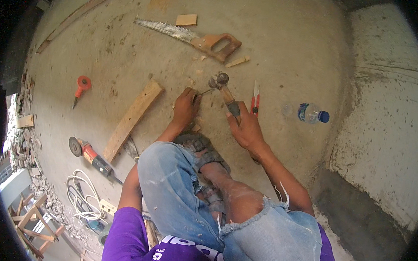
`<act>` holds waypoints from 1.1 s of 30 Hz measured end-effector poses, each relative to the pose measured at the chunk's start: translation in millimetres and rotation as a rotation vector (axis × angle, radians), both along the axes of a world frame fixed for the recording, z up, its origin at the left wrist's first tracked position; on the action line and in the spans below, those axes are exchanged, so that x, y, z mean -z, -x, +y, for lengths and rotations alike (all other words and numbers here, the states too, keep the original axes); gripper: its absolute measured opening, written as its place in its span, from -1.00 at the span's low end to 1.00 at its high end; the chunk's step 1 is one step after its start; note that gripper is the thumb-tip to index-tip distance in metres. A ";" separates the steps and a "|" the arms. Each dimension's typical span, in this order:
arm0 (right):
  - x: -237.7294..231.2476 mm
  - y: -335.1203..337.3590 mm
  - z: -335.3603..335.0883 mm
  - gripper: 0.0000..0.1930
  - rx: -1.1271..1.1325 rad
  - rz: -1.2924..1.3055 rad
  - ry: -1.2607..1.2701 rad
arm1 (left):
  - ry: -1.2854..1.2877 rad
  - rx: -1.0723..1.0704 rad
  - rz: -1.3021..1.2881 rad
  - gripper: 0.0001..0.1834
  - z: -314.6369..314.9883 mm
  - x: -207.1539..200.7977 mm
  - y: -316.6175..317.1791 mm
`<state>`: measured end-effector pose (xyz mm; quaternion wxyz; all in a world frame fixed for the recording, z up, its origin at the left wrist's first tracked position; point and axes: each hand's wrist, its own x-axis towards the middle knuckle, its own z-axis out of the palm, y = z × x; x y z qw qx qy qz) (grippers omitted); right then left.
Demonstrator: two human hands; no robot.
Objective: The person repairs a hoe by attaching a new wooden handle. They use a hammer to drive the wooden wedge into the handle, a saw to cut the excess wood, and a utility knife to trim the wood. The person also uses a grinder to smooth the edges of the handle.
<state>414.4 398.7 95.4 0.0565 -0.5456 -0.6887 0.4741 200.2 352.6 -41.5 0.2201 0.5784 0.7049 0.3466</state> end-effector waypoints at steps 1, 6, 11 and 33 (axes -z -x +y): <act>0.4 3.2 -2.9 -0.65 -0.007 0.006 -0.043 | -0.018 0.009 -0.006 -0.82 -0.5 -1.0 0.9; 24.8 10.6 -8.7 -0.63 -0.053 0.014 -0.101 | -0.012 0.031 -0.028 -0.85 1.2 -2.1 0.9; 23.3 16.3 -1.4 -0.62 -0.054 -0.047 -0.030 | -0.026 0.029 -0.043 -0.86 0.3 2.9 4.5; 13.7 19.0 1.6 -0.59 -0.037 -0.157 0.084 | 0.004 0.046 -0.034 -0.86 1.9 10.6 5.0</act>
